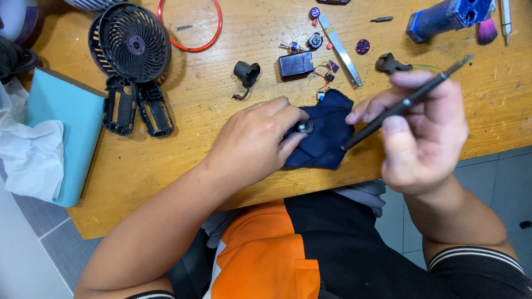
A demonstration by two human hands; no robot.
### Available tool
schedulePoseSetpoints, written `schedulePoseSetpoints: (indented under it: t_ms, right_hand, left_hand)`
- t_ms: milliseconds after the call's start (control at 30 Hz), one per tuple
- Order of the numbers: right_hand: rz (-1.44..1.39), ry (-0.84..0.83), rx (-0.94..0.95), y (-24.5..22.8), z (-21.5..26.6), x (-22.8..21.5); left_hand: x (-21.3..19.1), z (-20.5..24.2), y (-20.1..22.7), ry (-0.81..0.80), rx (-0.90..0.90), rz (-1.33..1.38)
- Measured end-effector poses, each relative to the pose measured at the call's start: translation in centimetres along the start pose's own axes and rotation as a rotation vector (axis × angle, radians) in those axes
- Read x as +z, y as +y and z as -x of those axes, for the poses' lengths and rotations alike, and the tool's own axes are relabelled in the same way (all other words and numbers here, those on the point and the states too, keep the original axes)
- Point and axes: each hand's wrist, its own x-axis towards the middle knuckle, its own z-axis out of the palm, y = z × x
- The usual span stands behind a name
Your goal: Cleaning and repairing small internal electronic components using pliers and other hand tools on a workbench.
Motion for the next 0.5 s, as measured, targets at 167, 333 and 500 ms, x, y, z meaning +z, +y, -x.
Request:
schedulePoseSetpoints:
  t_ms: [167,333,500]
  right_hand:
    - [-0.197,-0.076,0.507,-1.1,-0.9,-3.2]
    - [0.299,-0.126,0.317,-2.9,-1.7,-6.3]
    - [0.378,0.173,0.324,-1.0,0.5,-11.3]
  left_hand:
    - [0.0,0.1,0.1,-0.002,0.001,-0.023]
    - [-0.3,0.0,0.1,-0.029,-0.004,-0.016]
    - [-0.6,-0.1,0.3,0.022,0.035,0.016]
